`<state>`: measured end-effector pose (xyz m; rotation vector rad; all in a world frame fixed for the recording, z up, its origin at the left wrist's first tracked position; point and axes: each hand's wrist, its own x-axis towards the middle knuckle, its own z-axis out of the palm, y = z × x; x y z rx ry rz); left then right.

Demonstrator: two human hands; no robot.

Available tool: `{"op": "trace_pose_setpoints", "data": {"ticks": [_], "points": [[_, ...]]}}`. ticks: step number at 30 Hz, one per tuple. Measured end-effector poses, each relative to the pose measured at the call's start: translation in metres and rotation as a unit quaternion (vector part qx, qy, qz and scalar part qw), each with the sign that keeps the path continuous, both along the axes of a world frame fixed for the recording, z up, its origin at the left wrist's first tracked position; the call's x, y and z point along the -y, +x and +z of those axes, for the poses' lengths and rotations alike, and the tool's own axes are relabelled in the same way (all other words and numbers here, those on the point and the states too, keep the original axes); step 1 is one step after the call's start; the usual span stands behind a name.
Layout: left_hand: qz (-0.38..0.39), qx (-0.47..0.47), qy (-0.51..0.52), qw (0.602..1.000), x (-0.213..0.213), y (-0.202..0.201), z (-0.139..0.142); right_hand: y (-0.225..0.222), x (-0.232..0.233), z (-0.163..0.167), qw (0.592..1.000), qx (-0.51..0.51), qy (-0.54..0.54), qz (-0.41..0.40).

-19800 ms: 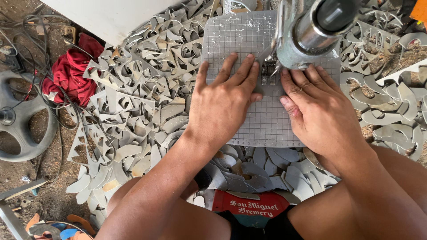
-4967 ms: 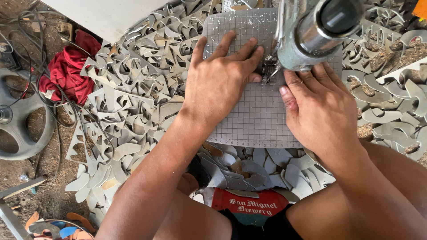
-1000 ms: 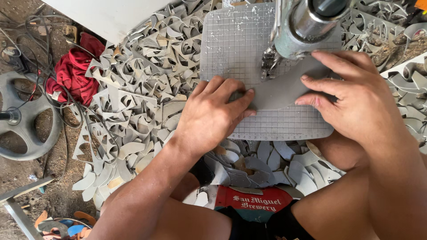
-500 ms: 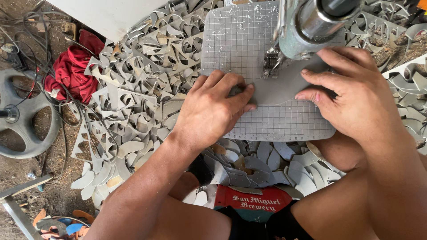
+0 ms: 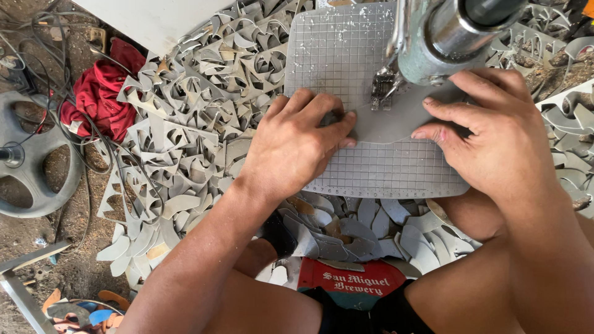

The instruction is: The person operates a sewing machine to stitch gray shoe sole pieces. They repeatedly pick up a sole piece, position it under the presser foot, guide it through the machine, and then remove the stitched piece to repeat the process.

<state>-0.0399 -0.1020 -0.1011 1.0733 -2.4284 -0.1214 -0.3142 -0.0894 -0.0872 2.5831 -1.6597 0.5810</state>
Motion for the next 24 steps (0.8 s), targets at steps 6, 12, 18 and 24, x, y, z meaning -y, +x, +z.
{"op": "trace_pose_setpoints", "data": {"ticks": [6, 12, 18, 24], "points": [[0.007, 0.009, -0.017, 1.000, 0.009, 0.005, 0.001, 0.002, -0.003, -0.001, 0.999, 0.016, -0.027, -0.005], [0.016, 0.003, -0.002, 1.000, 0.018, 0.009, 0.004, 0.006, -0.007, -0.005, 0.998, 0.040, -0.046, -0.006], [0.023, -0.001, -0.003, 1.000, 0.027, 0.009, 0.003, 0.008, -0.008, -0.007, 0.997, 0.052, -0.059, -0.008], [0.031, -0.013, -0.001, 0.999, 0.037, 0.010, 0.000, 0.014, -0.010, -0.007, 0.997, 0.053, -0.056, -0.014]]}}
